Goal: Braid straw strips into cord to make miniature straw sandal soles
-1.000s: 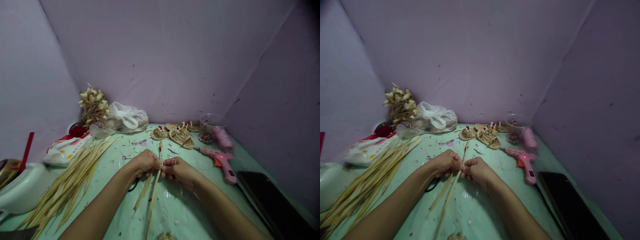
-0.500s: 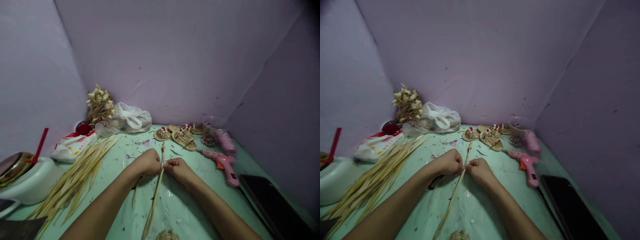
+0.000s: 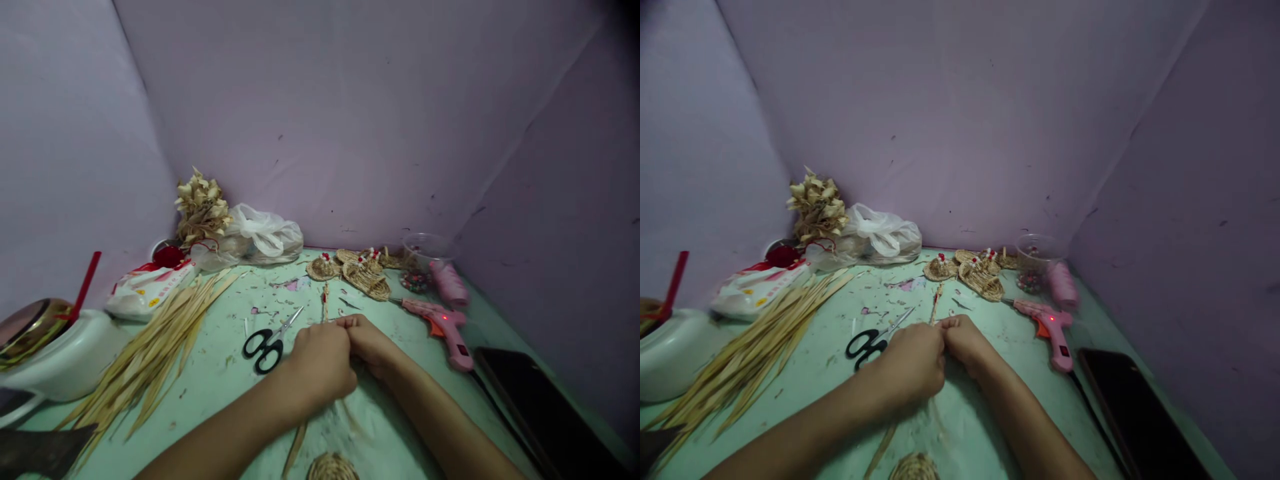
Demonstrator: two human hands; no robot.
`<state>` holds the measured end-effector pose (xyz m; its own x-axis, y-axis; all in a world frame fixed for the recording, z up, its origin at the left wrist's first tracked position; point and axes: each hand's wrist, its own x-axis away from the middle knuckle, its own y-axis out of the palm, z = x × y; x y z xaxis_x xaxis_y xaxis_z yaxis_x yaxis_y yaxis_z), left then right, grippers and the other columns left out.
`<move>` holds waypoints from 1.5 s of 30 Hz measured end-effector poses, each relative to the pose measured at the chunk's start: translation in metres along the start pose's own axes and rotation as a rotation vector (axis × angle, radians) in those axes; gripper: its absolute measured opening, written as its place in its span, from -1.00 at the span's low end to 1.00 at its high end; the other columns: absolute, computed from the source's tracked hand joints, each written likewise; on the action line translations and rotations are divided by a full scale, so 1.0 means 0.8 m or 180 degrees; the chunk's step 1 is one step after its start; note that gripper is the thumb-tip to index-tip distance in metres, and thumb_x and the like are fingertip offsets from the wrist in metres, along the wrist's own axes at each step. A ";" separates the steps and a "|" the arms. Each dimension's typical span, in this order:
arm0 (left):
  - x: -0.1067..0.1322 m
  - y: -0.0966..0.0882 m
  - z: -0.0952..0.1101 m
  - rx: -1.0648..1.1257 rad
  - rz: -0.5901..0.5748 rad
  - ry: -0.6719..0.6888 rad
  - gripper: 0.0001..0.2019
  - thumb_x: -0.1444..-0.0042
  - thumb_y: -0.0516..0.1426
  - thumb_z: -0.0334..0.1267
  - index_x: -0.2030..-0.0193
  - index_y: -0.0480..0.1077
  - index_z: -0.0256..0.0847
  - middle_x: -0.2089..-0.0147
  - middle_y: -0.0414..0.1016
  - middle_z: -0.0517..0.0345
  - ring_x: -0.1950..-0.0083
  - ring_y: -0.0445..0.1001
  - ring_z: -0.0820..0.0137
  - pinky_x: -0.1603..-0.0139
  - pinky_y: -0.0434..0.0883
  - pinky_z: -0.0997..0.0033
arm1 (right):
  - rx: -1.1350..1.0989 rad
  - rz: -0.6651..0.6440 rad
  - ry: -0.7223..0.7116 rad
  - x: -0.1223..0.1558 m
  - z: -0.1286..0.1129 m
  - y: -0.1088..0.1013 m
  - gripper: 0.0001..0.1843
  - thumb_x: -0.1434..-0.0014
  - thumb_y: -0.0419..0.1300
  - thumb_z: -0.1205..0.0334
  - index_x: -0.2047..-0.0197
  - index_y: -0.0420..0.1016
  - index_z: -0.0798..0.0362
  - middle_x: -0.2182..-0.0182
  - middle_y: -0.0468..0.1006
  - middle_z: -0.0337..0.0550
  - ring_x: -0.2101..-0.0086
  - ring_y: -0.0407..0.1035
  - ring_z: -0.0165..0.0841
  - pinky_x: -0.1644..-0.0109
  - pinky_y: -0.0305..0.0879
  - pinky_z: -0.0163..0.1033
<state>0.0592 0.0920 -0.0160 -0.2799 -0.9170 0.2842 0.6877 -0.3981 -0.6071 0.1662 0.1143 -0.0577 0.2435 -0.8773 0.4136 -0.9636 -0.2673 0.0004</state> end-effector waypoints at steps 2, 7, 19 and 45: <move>-0.009 -0.016 -0.004 -0.0345 0.0348 0.0001 -0.92 0.24 0.10 -0.35 0.65 0.30 -0.27 0.59 0.32 0.04 0.43 0.38 0.27 0.41 0.28 0.36 | -0.0044 -0.0114 -0.0083 0.002 0.001 -0.003 -0.89 0.25 0.11 0.33 0.69 0.24 0.13 0.81 0.13 -0.40 0.75 -0.11 -0.62 0.65 -0.26 -0.41; -0.026 -0.033 -0.019 0.1577 0.0160 -0.0798 -0.92 0.15 0.00 -0.43 0.50 0.31 -0.32 0.59 0.34 0.15 0.74 0.16 0.55 0.66 0.26 0.44 | -0.0106 -0.0364 -0.0225 0.007 0.004 -0.010 -0.75 0.16 0.17 0.16 0.66 0.21 0.11 0.81 0.08 -0.43 0.75 -0.15 -0.62 0.65 -0.32 -0.40; -0.036 -0.010 -0.036 0.1905 -0.0340 -0.0920 -0.90 0.14 0.05 -0.42 0.62 0.28 -0.36 0.77 0.17 0.27 0.78 0.11 0.59 0.76 0.23 0.54 | 0.1065 -0.0251 -0.0634 0.000 0.005 -0.014 -0.77 0.08 0.08 0.21 0.67 0.24 0.12 0.74 0.23 -0.31 0.69 -0.04 -0.56 0.61 -0.16 -0.39; -0.034 -0.008 -0.044 0.1891 -0.0116 -0.0517 -0.88 0.37 0.02 -0.47 0.78 0.15 -0.27 0.87 0.07 0.34 0.85 -0.06 0.61 0.86 0.00 0.57 | 0.4231 0.0826 -0.0886 0.059 -0.022 0.041 -0.76 0.07 0.06 0.33 0.42 0.56 0.11 0.45 0.56 0.06 0.47 0.38 -0.28 0.47 -0.02 -0.29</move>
<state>0.0386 0.1189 -0.0461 -0.2369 -0.8688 0.4348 0.9483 -0.3041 -0.0910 0.1441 0.0707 -0.0224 0.2404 -0.9678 0.0746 -0.1944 -0.1233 -0.9731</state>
